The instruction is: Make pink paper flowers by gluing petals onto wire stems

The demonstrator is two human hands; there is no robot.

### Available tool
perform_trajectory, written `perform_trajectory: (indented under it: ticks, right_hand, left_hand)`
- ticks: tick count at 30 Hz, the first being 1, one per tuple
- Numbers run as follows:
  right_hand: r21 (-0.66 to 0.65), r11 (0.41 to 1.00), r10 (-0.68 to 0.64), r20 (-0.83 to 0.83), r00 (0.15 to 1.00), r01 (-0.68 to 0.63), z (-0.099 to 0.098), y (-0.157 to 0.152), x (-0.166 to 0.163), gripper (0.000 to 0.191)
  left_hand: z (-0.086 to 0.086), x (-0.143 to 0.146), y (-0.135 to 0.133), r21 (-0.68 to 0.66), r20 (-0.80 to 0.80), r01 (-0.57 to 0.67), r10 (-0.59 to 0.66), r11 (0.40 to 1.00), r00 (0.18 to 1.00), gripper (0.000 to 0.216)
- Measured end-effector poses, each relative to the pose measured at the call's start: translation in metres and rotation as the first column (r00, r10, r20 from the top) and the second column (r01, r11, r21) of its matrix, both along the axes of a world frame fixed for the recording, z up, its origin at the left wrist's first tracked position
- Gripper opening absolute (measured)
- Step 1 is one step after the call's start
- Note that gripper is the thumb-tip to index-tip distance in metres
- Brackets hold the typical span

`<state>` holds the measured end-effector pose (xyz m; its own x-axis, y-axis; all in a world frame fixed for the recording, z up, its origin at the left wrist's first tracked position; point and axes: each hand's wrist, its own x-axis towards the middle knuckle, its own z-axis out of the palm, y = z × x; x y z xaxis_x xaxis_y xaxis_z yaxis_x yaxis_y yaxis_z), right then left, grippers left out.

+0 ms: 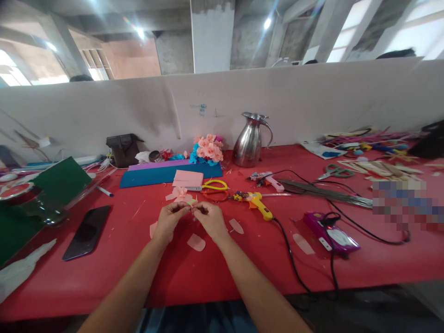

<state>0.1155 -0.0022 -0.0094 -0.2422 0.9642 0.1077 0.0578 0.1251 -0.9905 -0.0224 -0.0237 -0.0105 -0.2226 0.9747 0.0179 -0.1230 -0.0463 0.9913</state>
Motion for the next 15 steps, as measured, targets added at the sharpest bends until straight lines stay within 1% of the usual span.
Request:
perform_trajectory:
  ticks: [3, 8, 10, 11, 13, 15]
  right_hand:
    - [0.028, 1.0, -0.006, 0.031, 0.999, 0.005, -0.001, -0.0001, 0.0007, 0.014]
    - [0.139, 0.99, 0.004, 0.088, 0.996, -0.016, -0.0004, -0.0038, -0.0007, 0.015]
    - [0.16, 0.987, 0.0, 0.1, 0.995, -0.017, 0.0007, -0.0051, -0.0013, 0.016]
    - [0.165, 0.986, -0.02, 0.104, 0.994, 0.002, 0.0016, -0.0053, -0.0012, 0.015]
    - [0.165, 0.982, -0.108, 0.091, 0.99, 0.092, 0.0042, -0.0045, 0.0002, 0.014]
    - [0.113, 0.973, -0.208, 0.043, 0.977, 0.202, 0.0075, -0.0026, 0.0028, 0.013]
  left_hand:
    - [0.0011, 0.0009, -0.0009, -0.01, 0.037, 0.004, -0.004, 1.0, 0.999, 0.016]
    - [0.0019, 0.0016, -0.0012, -0.01, 0.064, 0.021, -0.02, 1.0, 0.998, 0.016]
    - [0.0025, 0.0016, -0.0014, -0.014, 0.068, 0.008, -0.007, 1.0, 0.998, 0.016]
    - [0.0031, 0.0015, -0.0016, -0.022, 0.073, 0.0, 0.002, 1.0, 0.997, 0.016]
    - [0.0052, 0.0015, -0.0026, -0.046, 0.1, -0.016, 0.02, 0.999, 0.995, 0.016]
    - [0.0081, 0.0017, -0.0037, -0.069, 0.139, -0.022, 0.032, 0.997, 0.99, 0.017]
